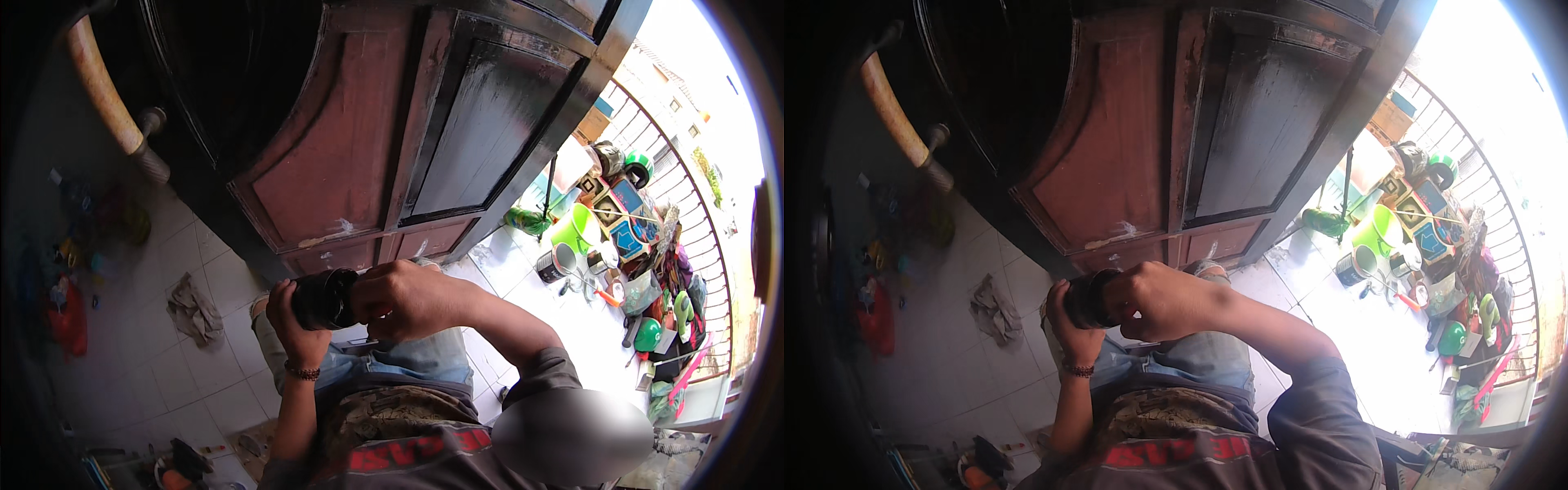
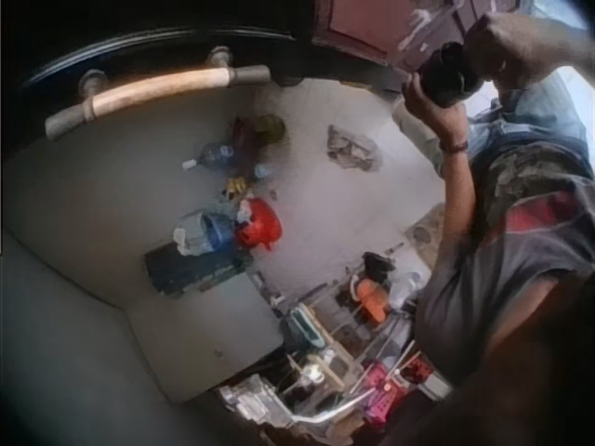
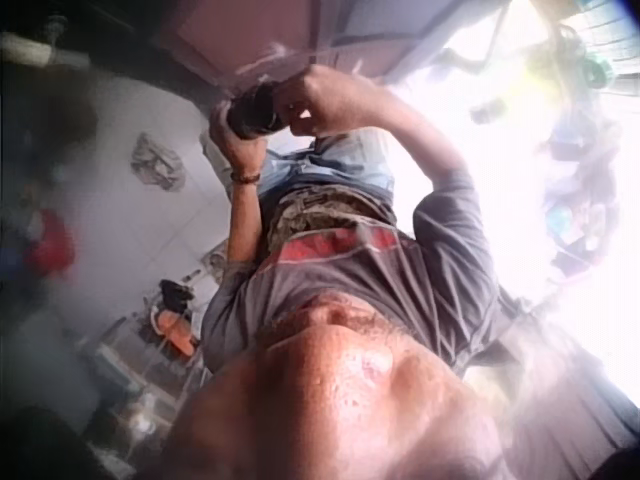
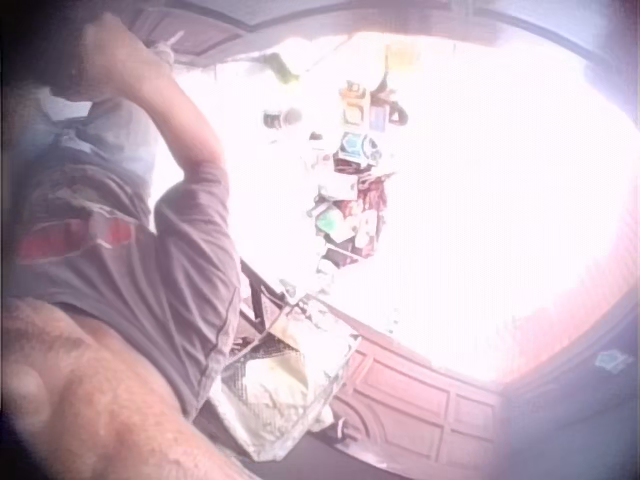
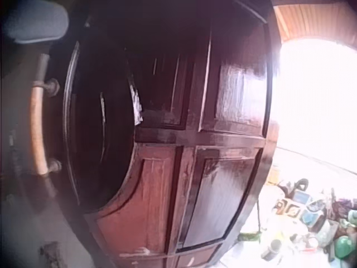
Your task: The person paints a reddish-brown wooden cabinet with black paint using a brush. They repeatedly dip the brush into a small paint can and apply the paint to the cabinet's surface and edges.
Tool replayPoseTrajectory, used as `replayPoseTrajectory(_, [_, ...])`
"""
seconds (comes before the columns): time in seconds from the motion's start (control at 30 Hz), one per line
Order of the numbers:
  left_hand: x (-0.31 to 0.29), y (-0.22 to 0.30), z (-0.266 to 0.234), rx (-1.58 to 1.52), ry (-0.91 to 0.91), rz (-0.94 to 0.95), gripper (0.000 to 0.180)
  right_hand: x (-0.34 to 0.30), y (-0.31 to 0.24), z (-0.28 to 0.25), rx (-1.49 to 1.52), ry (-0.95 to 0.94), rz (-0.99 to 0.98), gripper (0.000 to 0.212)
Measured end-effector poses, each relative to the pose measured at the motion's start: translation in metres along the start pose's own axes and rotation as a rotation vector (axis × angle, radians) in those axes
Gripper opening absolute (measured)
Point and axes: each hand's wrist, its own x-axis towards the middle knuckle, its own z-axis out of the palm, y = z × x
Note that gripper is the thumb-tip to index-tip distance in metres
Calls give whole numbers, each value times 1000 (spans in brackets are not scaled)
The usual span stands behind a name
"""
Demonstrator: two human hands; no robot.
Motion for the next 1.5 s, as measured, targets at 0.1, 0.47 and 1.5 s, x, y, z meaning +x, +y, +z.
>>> replayPoseTrajectory(0.1, [-2,1,6,-65,0,-32,76,-8,11,-6,199,194,106,20])
replayPoseTrajectory(0.47, [-42,-26,38,-573,-97,-452,79,-109,88,31,1112,1088,346,17])
replayPoseTrajectory(1.5, [-72,-40,75,-624,-268,-438,86,-16,-6,-206,-1028,714,-411,28])
